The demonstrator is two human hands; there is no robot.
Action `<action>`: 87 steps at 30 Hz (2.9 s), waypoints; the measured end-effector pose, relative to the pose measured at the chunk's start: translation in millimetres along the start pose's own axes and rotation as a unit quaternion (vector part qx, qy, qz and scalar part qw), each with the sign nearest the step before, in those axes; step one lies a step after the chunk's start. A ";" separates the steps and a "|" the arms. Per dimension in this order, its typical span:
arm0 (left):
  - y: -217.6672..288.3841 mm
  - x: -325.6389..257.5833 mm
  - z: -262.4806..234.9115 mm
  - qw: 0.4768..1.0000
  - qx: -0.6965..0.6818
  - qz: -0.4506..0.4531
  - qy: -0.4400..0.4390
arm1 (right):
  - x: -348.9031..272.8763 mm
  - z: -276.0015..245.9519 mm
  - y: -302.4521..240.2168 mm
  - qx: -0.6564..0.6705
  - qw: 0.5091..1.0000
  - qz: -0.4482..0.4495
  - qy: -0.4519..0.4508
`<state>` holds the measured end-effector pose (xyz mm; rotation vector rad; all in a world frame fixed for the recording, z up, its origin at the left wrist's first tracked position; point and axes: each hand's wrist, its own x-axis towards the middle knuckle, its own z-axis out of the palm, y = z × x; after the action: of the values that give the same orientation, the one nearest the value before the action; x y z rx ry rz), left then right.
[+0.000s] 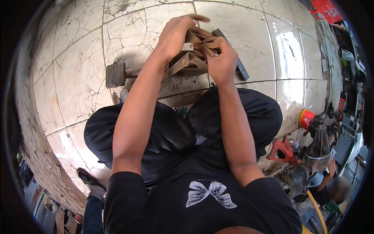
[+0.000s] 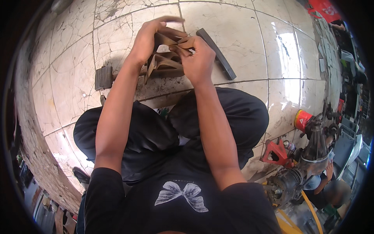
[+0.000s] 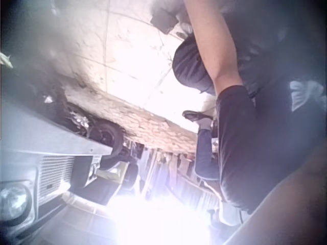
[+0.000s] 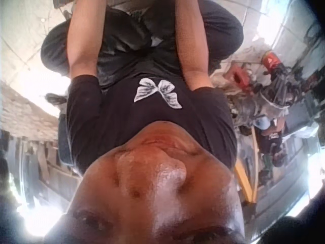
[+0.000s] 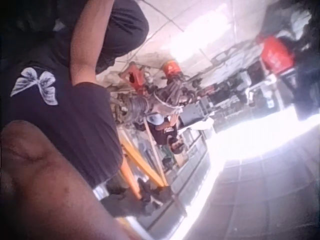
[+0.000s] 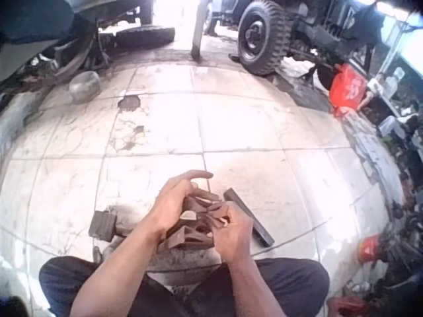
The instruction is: The person sits on the floor and assembles a small wooden structure by hand. They repeatedly fit and adjust small wooden pieces into a larger frame, occasionally picking up and setting down components to align them.
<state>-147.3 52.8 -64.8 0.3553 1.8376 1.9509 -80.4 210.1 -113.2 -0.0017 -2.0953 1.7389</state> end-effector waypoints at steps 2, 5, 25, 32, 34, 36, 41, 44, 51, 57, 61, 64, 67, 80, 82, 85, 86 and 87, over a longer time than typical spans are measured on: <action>-1.9 -0.2 1.9 1.000 0.013 -0.005 0.011 | -4.0 1.6 3.1 0.058 0.998 0.023 0.006; -2.6 2.1 -3.4 0.999 0.033 0.006 0.010 | 21.8 16.6 -41.9 -0.086 0.991 -0.096 -0.032; -0.4 0.4 -5.6 0.998 -0.046 -0.022 -0.045 | 0.5 -24.2 -24.4 -0.220 0.972 0.080 -0.024; -0.2 -0.1 -1.0 0.999 -0.035 0.002 0.010 | 16.9 4.3 -42.9 -0.114 0.992 -0.044 0.010; -5.6 1.6 -0.6 0.998 -0.054 0.022 0.008 | 17.0 -1.3 -37.6 -0.076 0.997 -0.024 0.021; -6.1 0.4 -0.3 0.998 -0.046 0.010 0.033 | 17.8 -6.9 -35.7 0.074 0.995 0.026 0.063; 16.3 -7.1 5.0 0.994 -0.026 0.054 0.086 | 21.1 -13.6 -49.1 0.256 0.961 0.077 0.069; 47.8 -19.1 5.4 0.991 0.066 0.097 0.057 | 21.4 -12.0 -53.2 0.326 0.941 0.080 0.046; 58.2 -28.2 0.6 0.991 0.037 0.095 0.091 | 19.9 -10.4 -65.2 0.384 0.914 0.128 0.027; 51.3 -23.8 -1.9 0.977 0.064 0.153 0.136 | 20.1 -15.2 -57.1 0.407 0.906 0.120 -0.004; 48.7 -22.0 -1.1 0.965 0.077 0.189 0.163 | 19.6 -13.0 -65.9 0.422 0.896 0.135 -0.013; 54.4 -27.2 1.3 0.982 -0.004 0.149 0.115 | 18.6 -14.8 -58.9 0.405 0.907 0.113 -0.030; 54.6 -29.2 0.7 0.978 0.079 0.154 0.117 | 18.2 -13.5 -57.2 0.407 0.905 0.117 -0.035; 52.0 -29.2 12.7 0.970 0.050 0.183 0.152 | 20.4 -12.4 -58.7 0.489 0.861 0.123 -0.059; 50.3 -28.8 11.5 0.959 0.115 0.212 0.150 | 20.7 -13.1 -57.4 0.502 0.855 0.112 -0.070; 60.6 -35.8 14.2 0.962 0.166 0.160 0.146 | 20.4 -12.8 -56.8 0.503 0.855 0.101 -0.073; 61.2 -36.0 15.6 0.965 0.159 0.155 0.140 | 20.5 -13.0 -55.9 0.501 0.857 0.097 -0.074; 61.8 -36.9 16.9 0.968 0.152 0.150 0.134 | 20.6 -12.6 -55.1 0.500 0.858 0.094 -0.076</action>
<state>-115.6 48.5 1.9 0.5129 2.3905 1.9856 -81.0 215.2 -53.3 0.2412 -1.0549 2.8162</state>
